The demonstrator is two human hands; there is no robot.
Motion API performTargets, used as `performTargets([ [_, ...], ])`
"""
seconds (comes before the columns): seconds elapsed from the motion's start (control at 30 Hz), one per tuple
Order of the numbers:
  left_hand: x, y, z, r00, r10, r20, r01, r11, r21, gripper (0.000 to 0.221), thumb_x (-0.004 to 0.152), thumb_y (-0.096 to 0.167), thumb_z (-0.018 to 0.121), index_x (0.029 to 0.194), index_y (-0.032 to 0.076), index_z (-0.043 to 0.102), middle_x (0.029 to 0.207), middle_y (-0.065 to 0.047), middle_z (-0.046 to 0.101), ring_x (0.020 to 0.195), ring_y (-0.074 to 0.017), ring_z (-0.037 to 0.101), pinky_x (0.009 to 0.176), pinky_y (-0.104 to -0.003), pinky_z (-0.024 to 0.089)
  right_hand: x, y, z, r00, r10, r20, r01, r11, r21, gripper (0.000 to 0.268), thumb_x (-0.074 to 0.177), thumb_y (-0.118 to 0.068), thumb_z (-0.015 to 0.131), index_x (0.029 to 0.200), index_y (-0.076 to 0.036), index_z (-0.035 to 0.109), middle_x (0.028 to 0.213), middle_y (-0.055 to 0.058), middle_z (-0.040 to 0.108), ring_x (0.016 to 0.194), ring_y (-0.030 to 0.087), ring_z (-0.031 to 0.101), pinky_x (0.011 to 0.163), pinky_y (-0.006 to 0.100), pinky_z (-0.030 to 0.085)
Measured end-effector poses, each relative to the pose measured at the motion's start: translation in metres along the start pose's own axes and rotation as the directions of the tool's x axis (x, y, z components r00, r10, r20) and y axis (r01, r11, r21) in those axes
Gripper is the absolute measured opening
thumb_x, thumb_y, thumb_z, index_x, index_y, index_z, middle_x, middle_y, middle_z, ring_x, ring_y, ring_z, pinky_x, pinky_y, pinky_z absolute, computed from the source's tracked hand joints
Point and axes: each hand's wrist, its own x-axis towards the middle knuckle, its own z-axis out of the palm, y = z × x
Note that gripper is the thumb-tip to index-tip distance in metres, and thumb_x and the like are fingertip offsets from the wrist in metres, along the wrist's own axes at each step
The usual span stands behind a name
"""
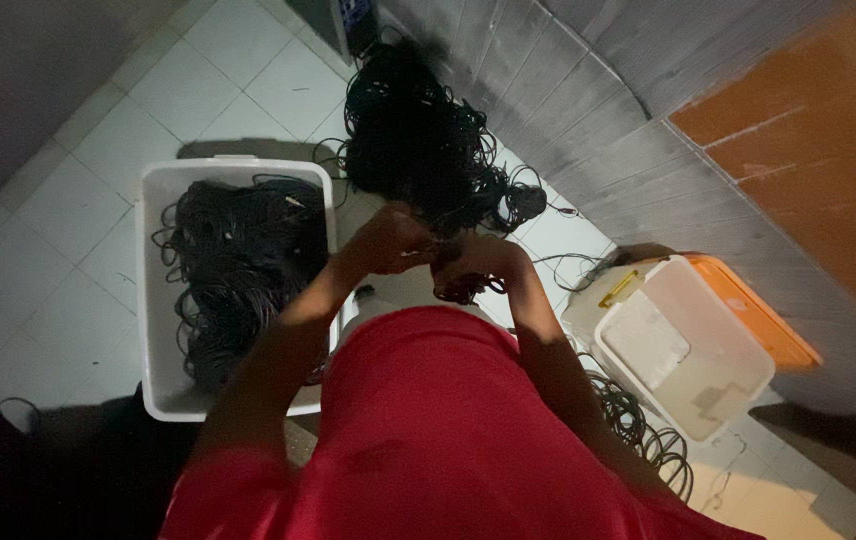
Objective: The person gathers long black cables from the floor, winds them into neat coils, and places them into a white bin.
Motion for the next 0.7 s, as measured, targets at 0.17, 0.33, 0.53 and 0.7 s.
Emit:
performTargets([
  [0.17, -0.034, -0.037, 0.050, 0.982, -0.173, -0.075, 0.156, 0.969, -0.192, 0.018, 0.097, 0.017, 0.055, 0.110, 0.007, 0.061, 0.107, -0.013, 0.063, 0.100, -0.0305, 0.064, 0.088, -0.046, 0.049, 0.005, 0.031, -0.001, 0.990, 0.125, -0.067, -0.073, 0.854, 0.515, 0.037, 0.083, -0.020, 0.071, 0.118, -0.010, 0.069, 0.099, 0.012, 0.076, 0.083, 0.022, 0.069, 0.069, 0.038, 0.057],
  [0.33, -0.067, -0.104, 0.109, 0.925, -0.368, -0.092, 0.292, 0.845, -0.448, 0.025, 0.101, 0.005, 0.045, 0.122, 0.001, 0.057, 0.123, -0.019, 0.058, 0.108, -0.0312, 0.061, 0.091, -0.047, 0.052, 0.007, 0.029, 0.012, 0.992, 0.048, -0.113, 0.017, 0.858, 0.514, 0.034, 0.086, -0.026, 0.069, 0.117, -0.013, 0.075, 0.106, 0.006, 0.076, 0.088, 0.017, 0.071, 0.075, 0.033, 0.058],
  [0.53, -0.032, -0.133, 0.110, 0.690, -0.719, 0.079, 0.598, 0.505, -0.623, 0.020, 0.100, 0.027, 0.055, 0.103, 0.011, 0.067, 0.105, -0.006, 0.067, 0.095, -0.0217, 0.064, 0.087, -0.041, 0.051, -0.013, -0.013, 0.022, 0.985, -0.043, -0.165, 0.122, 0.852, 0.509, 0.032, 0.084, -0.020, 0.075, 0.113, -0.006, 0.074, 0.091, 0.010, 0.074, 0.077, 0.019, 0.067, 0.066, 0.035, 0.054],
  [0.7, -0.021, -0.132, 0.119, 0.446, -0.890, 0.091, 0.509, 0.168, -0.844, 0.037, 0.107, 0.039, 0.058, 0.093, 0.005, 0.064, 0.090, -0.009, 0.063, 0.081, -0.0220, 0.057, 0.077, -0.043, 0.047, -0.030, -0.038, 0.027, 0.959, -0.046, -0.280, 0.233, 0.691, 0.684, 0.036, 0.079, -0.019, 0.079, 0.111, -0.005, 0.070, 0.084, 0.005, 0.072, 0.070, 0.015, 0.067, 0.061, 0.031, 0.054],
])
